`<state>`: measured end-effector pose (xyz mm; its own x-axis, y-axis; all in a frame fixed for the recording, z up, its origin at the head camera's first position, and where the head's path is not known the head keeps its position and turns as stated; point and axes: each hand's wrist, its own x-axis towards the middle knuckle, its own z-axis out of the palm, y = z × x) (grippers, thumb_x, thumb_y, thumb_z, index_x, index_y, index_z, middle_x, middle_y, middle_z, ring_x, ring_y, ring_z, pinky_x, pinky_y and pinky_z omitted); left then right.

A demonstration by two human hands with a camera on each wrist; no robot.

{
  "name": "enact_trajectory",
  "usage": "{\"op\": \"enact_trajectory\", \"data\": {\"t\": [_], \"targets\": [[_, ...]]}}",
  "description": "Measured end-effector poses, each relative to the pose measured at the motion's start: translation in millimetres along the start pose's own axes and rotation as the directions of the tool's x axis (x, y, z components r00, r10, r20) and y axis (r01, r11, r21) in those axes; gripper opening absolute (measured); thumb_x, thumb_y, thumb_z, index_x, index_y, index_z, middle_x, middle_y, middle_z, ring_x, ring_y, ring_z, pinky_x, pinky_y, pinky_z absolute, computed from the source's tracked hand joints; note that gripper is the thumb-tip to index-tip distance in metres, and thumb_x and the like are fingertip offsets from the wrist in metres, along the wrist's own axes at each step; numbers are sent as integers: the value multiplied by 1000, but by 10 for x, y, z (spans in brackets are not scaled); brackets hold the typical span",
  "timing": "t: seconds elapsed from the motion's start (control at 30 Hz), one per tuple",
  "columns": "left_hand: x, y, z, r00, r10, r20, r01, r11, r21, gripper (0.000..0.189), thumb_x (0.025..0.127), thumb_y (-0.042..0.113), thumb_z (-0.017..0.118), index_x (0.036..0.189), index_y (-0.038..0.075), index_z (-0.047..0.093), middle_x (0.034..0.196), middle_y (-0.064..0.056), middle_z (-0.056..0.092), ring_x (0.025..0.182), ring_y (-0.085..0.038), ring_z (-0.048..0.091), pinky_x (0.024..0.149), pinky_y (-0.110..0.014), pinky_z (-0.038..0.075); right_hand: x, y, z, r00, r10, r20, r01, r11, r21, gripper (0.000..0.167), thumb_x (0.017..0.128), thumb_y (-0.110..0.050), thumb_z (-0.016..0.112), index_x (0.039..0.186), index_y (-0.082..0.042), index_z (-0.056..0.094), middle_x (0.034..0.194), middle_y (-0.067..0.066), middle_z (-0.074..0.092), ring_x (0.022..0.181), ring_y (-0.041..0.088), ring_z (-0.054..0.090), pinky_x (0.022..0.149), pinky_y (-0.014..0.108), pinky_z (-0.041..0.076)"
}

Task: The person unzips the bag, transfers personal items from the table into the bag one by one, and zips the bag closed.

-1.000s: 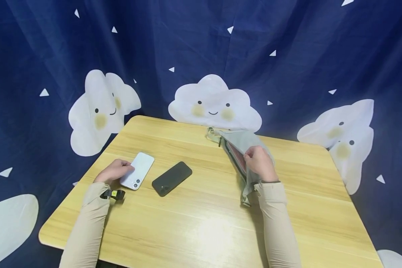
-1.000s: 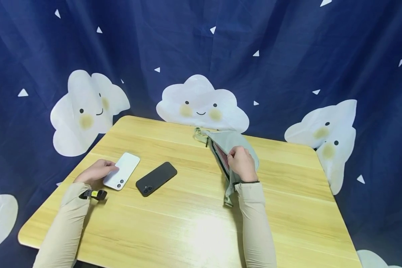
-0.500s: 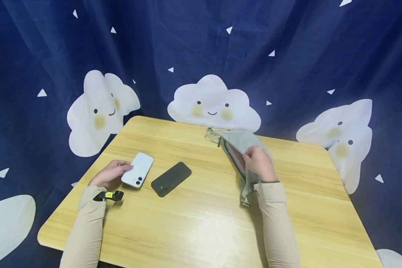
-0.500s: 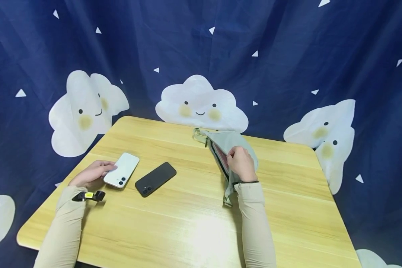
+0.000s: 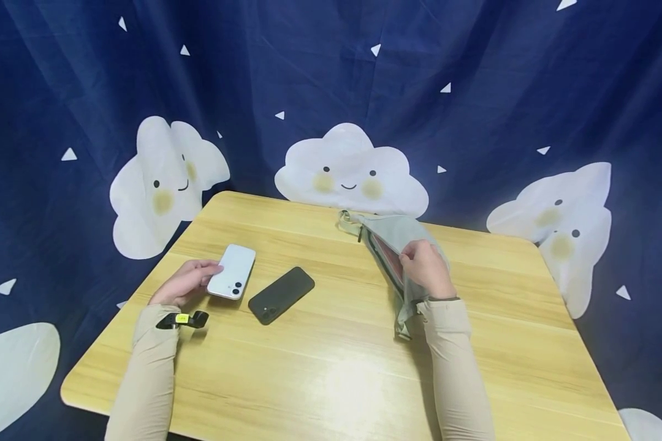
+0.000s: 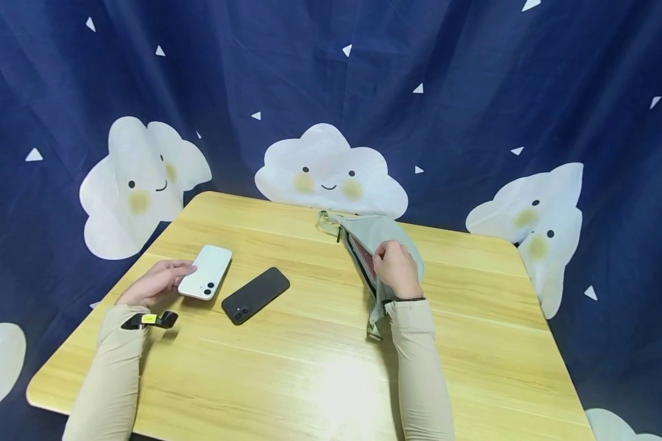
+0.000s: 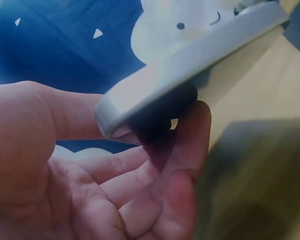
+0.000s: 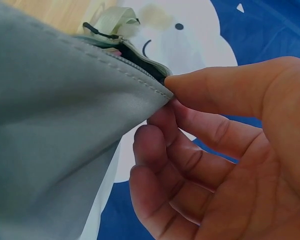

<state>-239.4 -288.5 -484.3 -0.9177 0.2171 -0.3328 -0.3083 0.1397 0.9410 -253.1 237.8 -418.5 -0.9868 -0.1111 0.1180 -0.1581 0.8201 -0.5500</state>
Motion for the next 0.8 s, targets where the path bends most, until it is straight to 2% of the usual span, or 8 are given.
{"op": "enact_trajectory", "data": {"t": [0.1,0.23,0.43,0.53,0.63,0.7,0.8], "targets": [[27,54,26,1000,4,16,-3,999,-43,65,108,16,51,153,-20,20,91,11,75,84,-2,72,76,-18,61,-4,0,-3,1000,4,1,-4,1000,0,16,97,-6,60,93,3,74,93,22,75,74,29,68,64,41,56],[61,150,85,999,18,27,-16,996,-92,62,108,15,51,151,-20,22,93,9,76,86,-3,74,79,-18,62,-6,-1,-5,1000,4,3,-4,1000,0,17,97,-6,60,93,2,74,93,22,75,73,29,67,63,40,56],[110,315,179,1000,29,-4,-29,994,-110,62,108,15,52,153,-15,23,90,10,76,80,-1,73,67,-12,57,-6,-7,-12,1000,8,0,-8,1000,-3,17,98,-7,60,94,2,74,95,22,76,76,30,68,66,42,57],[146,392,222,999,39,-14,-41,991,-126,51,107,15,54,147,-10,35,90,9,77,80,-2,73,66,-13,56,-6,-11,-14,1000,12,4,-12,1000,-5,17,98,-7,60,95,2,74,96,22,75,77,31,68,67,43,57],[184,463,258,998,65,-4,-65,984,-164,31,107,13,54,133,-2,47,91,8,77,81,-4,74,71,-15,60,-9,-11,-12,1000,19,8,-19,1000,-8,17,98,-7,60,95,2,74,96,22,75,77,31,69,68,43,57],[206,514,288,997,79,4,-77,977,-196,21,107,12,54,125,2,49,92,6,77,82,-5,75,74,-17,61,-8,-11,-10,1000,21,9,-21,1000,-11,17,98,-7,60,95,2,74,95,22,75,76,30,69,67,43,57],[235,588,341,995,99,26,-91,971,-221,20,107,11,53,124,1,49,94,5,77,84,-6,76,77,-18,62,-7,-11,-6,1000,20,7,-20,1000,-12,17,97,-7,60,95,2,74,95,22,76,76,31,69,67,43,58]]}}
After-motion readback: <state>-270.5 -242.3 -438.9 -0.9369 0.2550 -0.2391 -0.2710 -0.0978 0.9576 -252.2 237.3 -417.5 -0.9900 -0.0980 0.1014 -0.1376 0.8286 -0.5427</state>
